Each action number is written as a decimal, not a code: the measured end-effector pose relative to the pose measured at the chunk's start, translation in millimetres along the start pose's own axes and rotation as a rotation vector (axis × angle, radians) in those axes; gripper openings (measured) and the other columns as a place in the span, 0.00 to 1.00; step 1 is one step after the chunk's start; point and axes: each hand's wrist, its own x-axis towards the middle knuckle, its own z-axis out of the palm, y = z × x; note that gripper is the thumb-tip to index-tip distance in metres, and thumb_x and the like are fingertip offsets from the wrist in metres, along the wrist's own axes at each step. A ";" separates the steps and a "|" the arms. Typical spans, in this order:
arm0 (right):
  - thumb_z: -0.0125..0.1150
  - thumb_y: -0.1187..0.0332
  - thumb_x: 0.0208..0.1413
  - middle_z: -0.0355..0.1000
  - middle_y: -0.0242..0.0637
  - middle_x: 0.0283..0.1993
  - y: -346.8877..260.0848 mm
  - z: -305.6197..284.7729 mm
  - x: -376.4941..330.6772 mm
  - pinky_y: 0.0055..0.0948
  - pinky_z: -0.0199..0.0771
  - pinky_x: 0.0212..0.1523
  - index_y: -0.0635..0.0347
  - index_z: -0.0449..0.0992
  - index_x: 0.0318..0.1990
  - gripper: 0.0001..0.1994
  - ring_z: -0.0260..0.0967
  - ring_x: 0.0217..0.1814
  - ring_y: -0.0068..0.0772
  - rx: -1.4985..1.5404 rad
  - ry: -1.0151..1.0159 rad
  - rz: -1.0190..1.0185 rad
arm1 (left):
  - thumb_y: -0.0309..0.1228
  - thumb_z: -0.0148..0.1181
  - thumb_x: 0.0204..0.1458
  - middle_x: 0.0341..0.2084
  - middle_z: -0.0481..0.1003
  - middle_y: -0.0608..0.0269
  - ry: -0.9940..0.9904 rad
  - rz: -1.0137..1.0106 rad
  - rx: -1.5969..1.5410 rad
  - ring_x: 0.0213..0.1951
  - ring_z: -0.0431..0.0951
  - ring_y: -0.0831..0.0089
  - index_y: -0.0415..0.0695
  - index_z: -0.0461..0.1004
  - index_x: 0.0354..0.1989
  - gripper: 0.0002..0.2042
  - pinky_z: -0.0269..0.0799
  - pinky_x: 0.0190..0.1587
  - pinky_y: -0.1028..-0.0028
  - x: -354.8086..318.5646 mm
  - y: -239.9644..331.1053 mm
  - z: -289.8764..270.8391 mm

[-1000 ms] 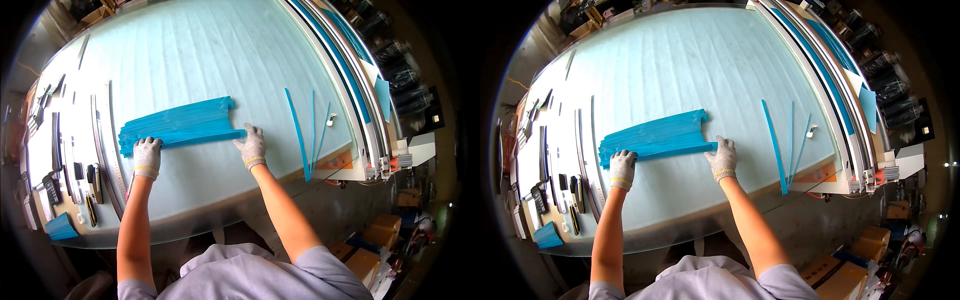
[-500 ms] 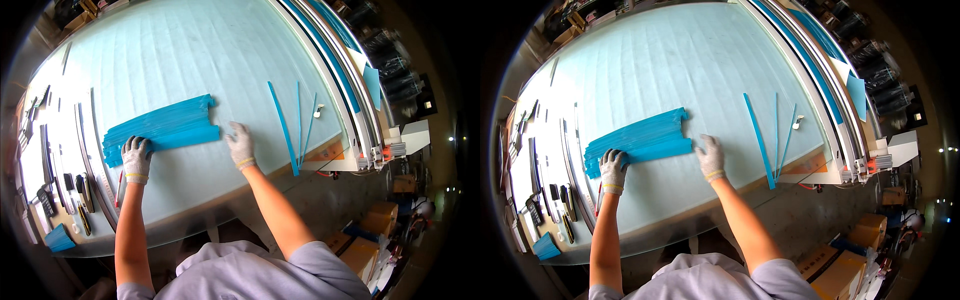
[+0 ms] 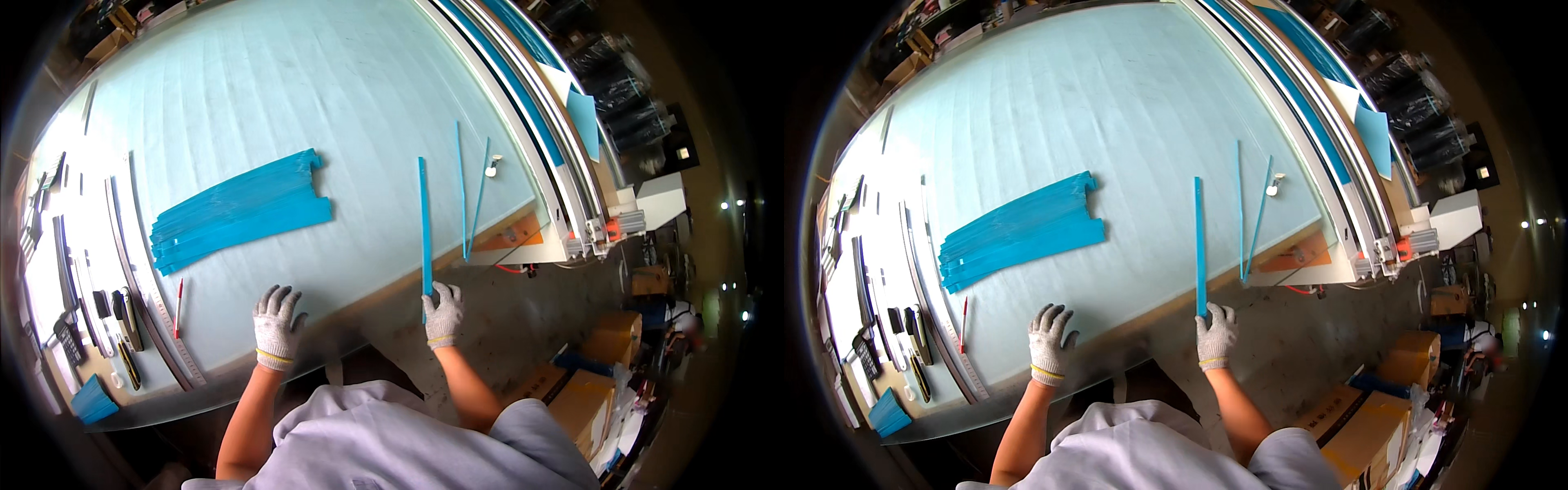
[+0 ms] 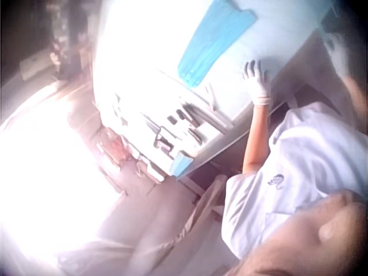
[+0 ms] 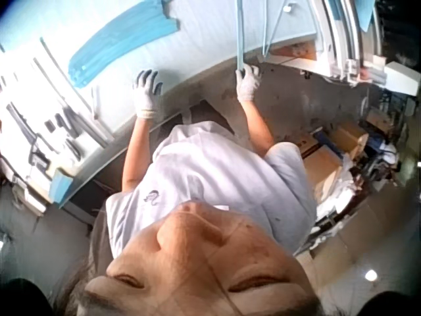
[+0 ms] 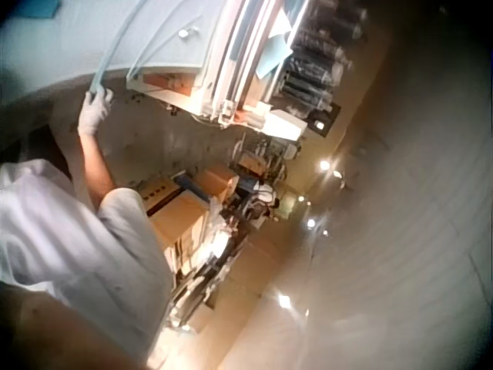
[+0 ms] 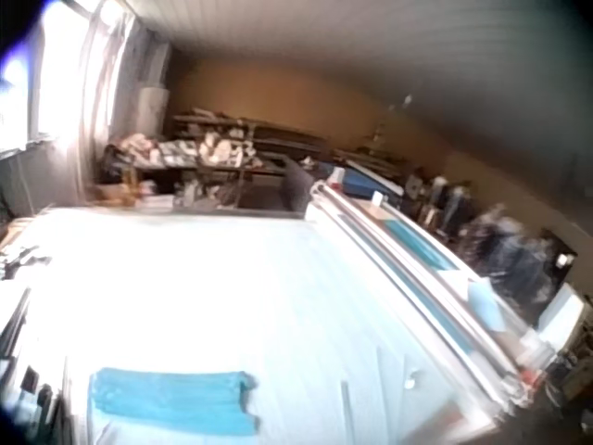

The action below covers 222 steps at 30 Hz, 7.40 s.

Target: The person measures and marks a blue tape strip on a glass surface using a ruler and a red marker. They then use a metal straightedge and a utility knife to cut the tape into several smaller pieces. Finally, they handle a large roll of blue tape, unrolling and folding a section of it.

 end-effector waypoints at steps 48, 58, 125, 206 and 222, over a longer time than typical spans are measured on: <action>0.72 0.61 0.51 0.78 0.49 0.32 138.1 19.6 336.4 0.43 0.75 0.39 0.64 0.79 0.34 0.14 0.77 0.34 0.48 0.287 0.248 0.410 | 0.40 0.70 0.46 0.65 0.64 0.54 -0.199 0.019 0.291 0.67 0.60 0.50 0.50 0.64 0.67 0.36 0.57 0.65 0.46 35.0 85.4 56.7; 0.70 0.66 0.53 0.75 0.35 0.29 140.9 24.7 338.0 0.32 0.69 0.32 0.64 0.81 0.37 0.10 0.68 0.29 0.29 0.674 0.181 0.465 | 0.36 0.67 0.49 0.58 0.70 0.55 -0.124 0.014 0.066 0.62 0.66 0.50 0.48 0.70 0.60 0.28 0.62 0.61 0.50 61.9 115.9 49.1; 0.66 0.75 0.47 0.73 0.41 0.45 -66.2 35.3 60.5 0.41 0.76 0.48 0.58 0.77 0.45 0.15 0.73 0.47 0.49 0.287 -0.371 -0.602 | 0.45 0.67 0.49 0.70 0.59 0.55 -0.235 0.175 0.080 0.70 0.58 0.50 0.49 0.60 0.71 0.40 0.53 0.70 0.51 9.3 40.3 52.2; 0.68 0.71 0.49 0.68 0.40 0.46 -310.2 123.4 -42.4 0.42 0.76 0.47 0.53 0.74 0.47 0.17 0.71 0.48 0.46 0.109 -0.422 -0.879 | 0.26 0.59 0.49 0.56 0.75 0.52 0.317 -0.065 0.052 0.59 0.73 0.53 0.42 0.72 0.36 0.06 0.68 0.59 0.54 -72.2 -112.6 -30.2; 0.67 0.77 0.52 0.72 0.40 0.40 -262.9 119.8 -16.6 0.34 0.75 0.44 0.64 0.77 0.41 0.09 0.73 0.41 0.39 0.615 -0.270 -0.491 | 0.26 0.57 0.49 0.57 0.75 0.57 0.292 -0.080 0.117 0.55 0.75 0.57 0.44 0.71 0.35 0.06 0.70 0.57 0.57 -67.0 -109.6 -31.1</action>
